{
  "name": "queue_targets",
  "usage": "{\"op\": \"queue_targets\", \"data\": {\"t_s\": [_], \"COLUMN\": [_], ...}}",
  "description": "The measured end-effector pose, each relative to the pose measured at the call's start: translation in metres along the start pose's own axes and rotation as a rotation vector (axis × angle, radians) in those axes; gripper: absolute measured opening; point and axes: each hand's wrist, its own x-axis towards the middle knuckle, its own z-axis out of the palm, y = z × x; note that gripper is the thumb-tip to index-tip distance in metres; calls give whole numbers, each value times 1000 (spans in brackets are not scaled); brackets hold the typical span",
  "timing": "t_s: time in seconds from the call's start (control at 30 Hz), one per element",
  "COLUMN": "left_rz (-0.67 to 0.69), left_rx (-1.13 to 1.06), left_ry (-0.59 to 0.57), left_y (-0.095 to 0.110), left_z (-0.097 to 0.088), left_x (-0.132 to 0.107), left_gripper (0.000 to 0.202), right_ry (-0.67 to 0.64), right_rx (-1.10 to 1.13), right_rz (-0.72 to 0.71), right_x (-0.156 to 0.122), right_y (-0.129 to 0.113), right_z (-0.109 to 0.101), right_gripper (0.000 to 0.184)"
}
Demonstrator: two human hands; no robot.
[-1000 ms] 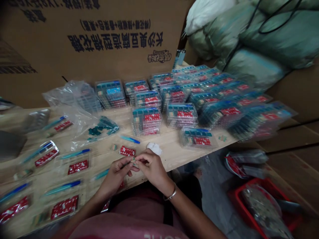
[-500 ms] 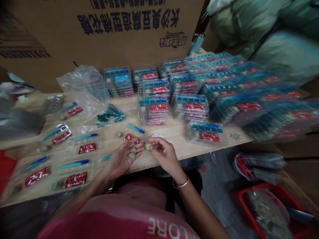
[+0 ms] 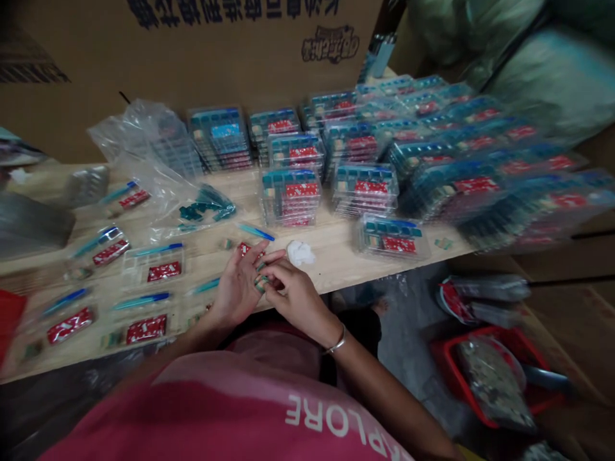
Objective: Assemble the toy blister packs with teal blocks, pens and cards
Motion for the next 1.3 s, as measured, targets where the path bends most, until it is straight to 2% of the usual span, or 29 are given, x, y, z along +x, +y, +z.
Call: {"op": "queue_targets", "data": {"t_s": [0.1,0.27,0.37,0.47,0.53,0.6,0.7,0.77,0.83,0.9,0.93,1.0,1.07,1.17,1.23,1.3], "left_rz": [34,-13,-76,0,59,38,1,88,278,523,654,861,956,1015,1049,1077], "left_rx": [-16,-88,-107,-68,-13,12,-8,58,241,515,675,1019,1329,1587,1645,1647], "left_ry": [21,68,73,182,308,395,425,439,516,698,829,1092,1220,1254,1247,1234], "left_y": [-2,-6,-10,-7,-1,7,16,21,26,33,37,43,47,45,42,40], "left_z": [-2,-8,-14,-29,-43,-55,-68,-77,-93,-120,-137,-175,-209,-244,-255,-259], "left_x": [0,0,-1,-6,-15,-28,-51,-67,-87,-110,-122,-144,-161,-169,-165,-160], "left_gripper": [45,37,26,23,25,27,27,26,24,22,21,18,17,16,15,14], "right_ry": [18,-112,-79,-20,-105,-248,-333,-307,-298,-305,-313,-345,-408,-516,-492,-417], "right_rx": [-129,-282,-315,-464,-628,-759,-817,-741,-583,-398,-308,-135,42,253,304,232], "right_rz": [-106,-208,-194,-110,-52,-14,12,8,14,48,66,77,53,11,14,18], "right_x": [-3,-8,-9,-9,-7,-5,-5,-2,4,17,26,47,71,107,127,141], "right_y": [-4,-5,-5,2,12,26,48,57,57,49,41,23,4,-17,-27,-31], "right_z": [1,5,3,1,5,11,19,19,18,21,27,49,87,162,210,246], "right_gripper": [21,22,20,18,17,14,11,11,12,12,13,18,20,17,9,3]}}
